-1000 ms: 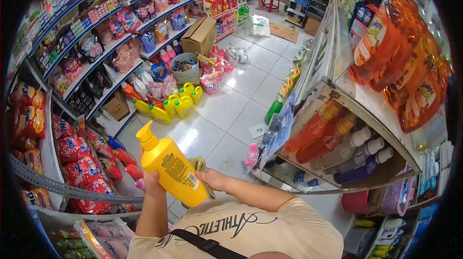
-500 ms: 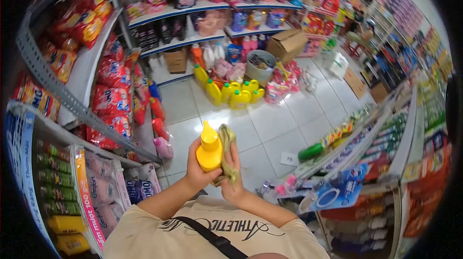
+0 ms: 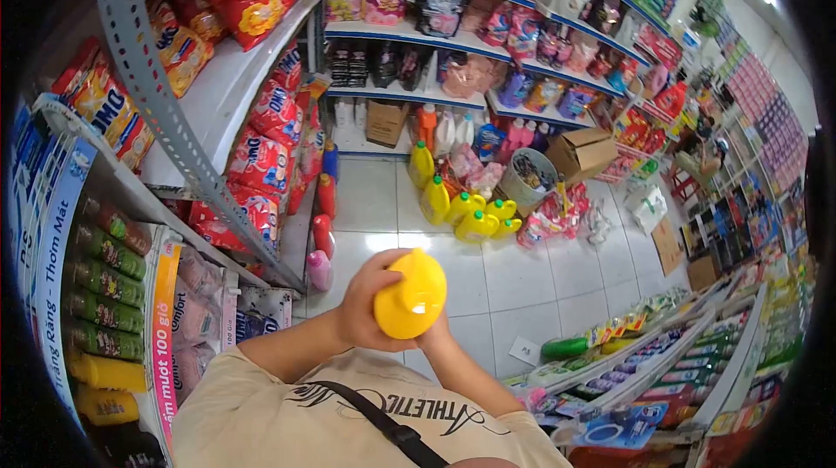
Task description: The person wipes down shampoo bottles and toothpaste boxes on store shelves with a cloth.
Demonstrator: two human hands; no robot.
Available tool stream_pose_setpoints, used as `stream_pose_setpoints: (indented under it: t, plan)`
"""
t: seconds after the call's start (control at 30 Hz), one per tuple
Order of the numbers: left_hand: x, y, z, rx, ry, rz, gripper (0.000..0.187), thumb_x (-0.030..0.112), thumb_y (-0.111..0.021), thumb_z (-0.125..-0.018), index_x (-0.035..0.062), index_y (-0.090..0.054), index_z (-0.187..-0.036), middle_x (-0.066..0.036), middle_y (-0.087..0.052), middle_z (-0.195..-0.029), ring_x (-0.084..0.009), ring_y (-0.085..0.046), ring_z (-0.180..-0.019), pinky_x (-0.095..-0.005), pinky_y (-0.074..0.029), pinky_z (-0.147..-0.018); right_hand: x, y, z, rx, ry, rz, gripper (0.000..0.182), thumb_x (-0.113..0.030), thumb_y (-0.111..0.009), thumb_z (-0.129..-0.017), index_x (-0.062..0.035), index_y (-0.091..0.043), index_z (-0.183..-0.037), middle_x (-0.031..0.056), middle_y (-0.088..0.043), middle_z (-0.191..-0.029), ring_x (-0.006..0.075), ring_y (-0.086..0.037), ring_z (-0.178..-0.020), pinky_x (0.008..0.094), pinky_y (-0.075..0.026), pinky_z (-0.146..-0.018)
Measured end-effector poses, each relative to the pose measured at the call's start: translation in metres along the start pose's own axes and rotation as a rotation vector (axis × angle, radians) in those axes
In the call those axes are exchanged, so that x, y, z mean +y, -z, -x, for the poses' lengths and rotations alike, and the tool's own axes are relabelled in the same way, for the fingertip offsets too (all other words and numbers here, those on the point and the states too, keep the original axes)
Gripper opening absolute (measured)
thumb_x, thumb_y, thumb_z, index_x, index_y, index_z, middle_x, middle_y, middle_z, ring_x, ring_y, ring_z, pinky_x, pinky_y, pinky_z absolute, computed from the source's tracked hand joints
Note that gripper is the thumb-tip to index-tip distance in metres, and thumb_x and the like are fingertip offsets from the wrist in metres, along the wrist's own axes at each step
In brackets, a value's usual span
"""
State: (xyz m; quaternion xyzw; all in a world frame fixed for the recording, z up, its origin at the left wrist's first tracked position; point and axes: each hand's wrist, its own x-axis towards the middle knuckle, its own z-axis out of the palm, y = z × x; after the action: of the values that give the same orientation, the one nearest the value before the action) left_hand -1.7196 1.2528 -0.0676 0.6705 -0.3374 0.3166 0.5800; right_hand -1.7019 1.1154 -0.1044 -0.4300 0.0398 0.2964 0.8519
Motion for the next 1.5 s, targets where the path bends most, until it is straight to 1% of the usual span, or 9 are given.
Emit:
stream_pose_setpoints:
  t: [0.13,0.3,0.43,0.53,0.87,1.03,1.27,1.33,1.5]
  plan:
    - [-0.008,0.026,0.002,-0.055,0.161,-0.123,0.081,0.03,-0.078,-0.059,0.0084,-0.034,-0.123,-0.027,-0.035,-0.125,-0.0411,-0.039,-0.112,-0.0443,-0.035,-0.092,0.036,-0.002,-0.043,-0.006,0.025,-0.062,0.041,-0.031,-0.043,-0.089,-0.0037,-0.044,-0.119,0.0081,-0.054,-0.111,0.0173,-0.054,-0.099,0.0296,-0.045,-0.083]
    - [-0.021,0.078,0.004,-0.168,0.506,-0.058,0.105,0.037,-0.08,-0.056,0.003,-0.019,-0.135,-0.016,-0.036,-0.129,-0.0261,-0.039,-0.117,-0.0333,-0.028,-0.099,0.064,-0.006,-0.073,-0.039,-0.074,-0.061,0.041,-0.031,-0.045,-0.089,-0.0039,-0.045,-0.119,0.0086,-0.054,-0.111,0.0182,-0.054,-0.1,0.0308,-0.045,-0.084]
    - [-0.03,0.088,0.016,0.171,0.643,0.509,0.11,0.036,-0.082,-0.055,0.0037,-0.014,-0.136,-0.011,-0.039,-0.125,-0.0197,-0.038,-0.116,-0.0319,-0.028,-0.099,0.067,-0.008,-0.085,-0.16,-0.349,0.248,0.041,-0.031,-0.045,-0.088,-0.0043,-0.045,-0.119,0.0088,-0.053,-0.112,0.0189,-0.054,-0.1,0.0318,-0.045,-0.085]
    - [-0.044,0.09,0.025,0.312,0.638,0.47,0.107,0.032,-0.083,-0.055,0.0034,-0.017,-0.134,-0.01,-0.04,-0.123,-0.0191,-0.037,-0.117,-0.031,-0.028,-0.098,0.065,-0.008,-0.1,-0.234,-0.464,0.41,0.041,-0.032,-0.046,-0.088,-0.0045,-0.045,-0.119,0.009,-0.053,-0.112,0.0193,-0.054,-0.1,0.0326,-0.045,-0.086]
    - [-0.045,0.063,-0.005,0.135,0.566,-0.827,0.093,0.043,-0.082,-0.045,0.0021,-0.042,-0.118,-0.018,-0.051,-0.109,-0.0345,-0.049,-0.102,-0.0397,-0.038,-0.09,0.001,-0.022,-0.16,-0.516,-0.593,0.11,0.041,-0.032,-0.047,-0.088,-0.0048,-0.046,-0.119,0.0093,-0.054,-0.112,0.0198,-0.054,-0.101,0.0332,-0.044,-0.088]
    - [-0.064,0.048,0.023,0.577,0.794,-0.678,0.103,0.032,-0.084,-0.046,-0.0018,-0.029,-0.126,-0.019,-0.046,-0.116,-0.0329,-0.047,-0.107,-0.0388,-0.036,-0.093,-0.009,-0.034,-0.189,-0.576,-0.761,0.302,0.043,-0.033,-0.04,-0.092,-0.0034,-0.042,-0.123,0.0085,-0.05,-0.119,0.0183,-0.05,-0.107,0.03,-0.039,-0.092]
    - [-0.043,0.03,0.069,1.262,0.605,-0.657,0.101,0.022,-0.082,-0.053,-0.0035,-0.022,-0.13,-0.016,-0.043,-0.121,-0.0253,-0.043,-0.113,-0.0368,-0.034,-0.096,0.05,-0.026,-0.203,-0.89,-0.887,0.518,0.047,-0.037,-0.031,-0.094,-0.0013,-0.041,-0.124,0.0075,-0.048,-0.12,0.015,-0.045,-0.109,0.0274,-0.033,-0.094]
    - [-0.026,0.027,0.079,1.478,0.47,-0.664,0.097,0.019,-0.08,-0.055,-0.0025,-0.024,-0.13,-0.015,-0.044,-0.12,-0.0246,-0.044,-0.112,-0.0361,-0.034,-0.096,0.049,-0.041,-0.195,-0.884,-0.973,0.605,0.053,-0.044,-0.031,-0.092,-0.0036,-0.036,-0.128,0.0099,-0.045,-0.125,0.0219,-0.046,-0.112,0.035,-0.034,-0.096]
    - [0.052,0.034,0.117,1.667,0.476,-1.372,0.088,0.02,-0.08,-0.055,-0.0016,-0.032,-0.125,-0.015,-0.046,-0.117,-0.0237,-0.046,-0.11,-0.0354,-0.036,-0.094,0.062,-0.062,-0.178,-0.928,-1.107,0.543,0.058,-0.048,-0.025,-0.091,-0.0041,-0.035,-0.128,0.0125,-0.043,-0.128,0.0275,-0.043,-0.116,0.0408,-0.035,-0.096]
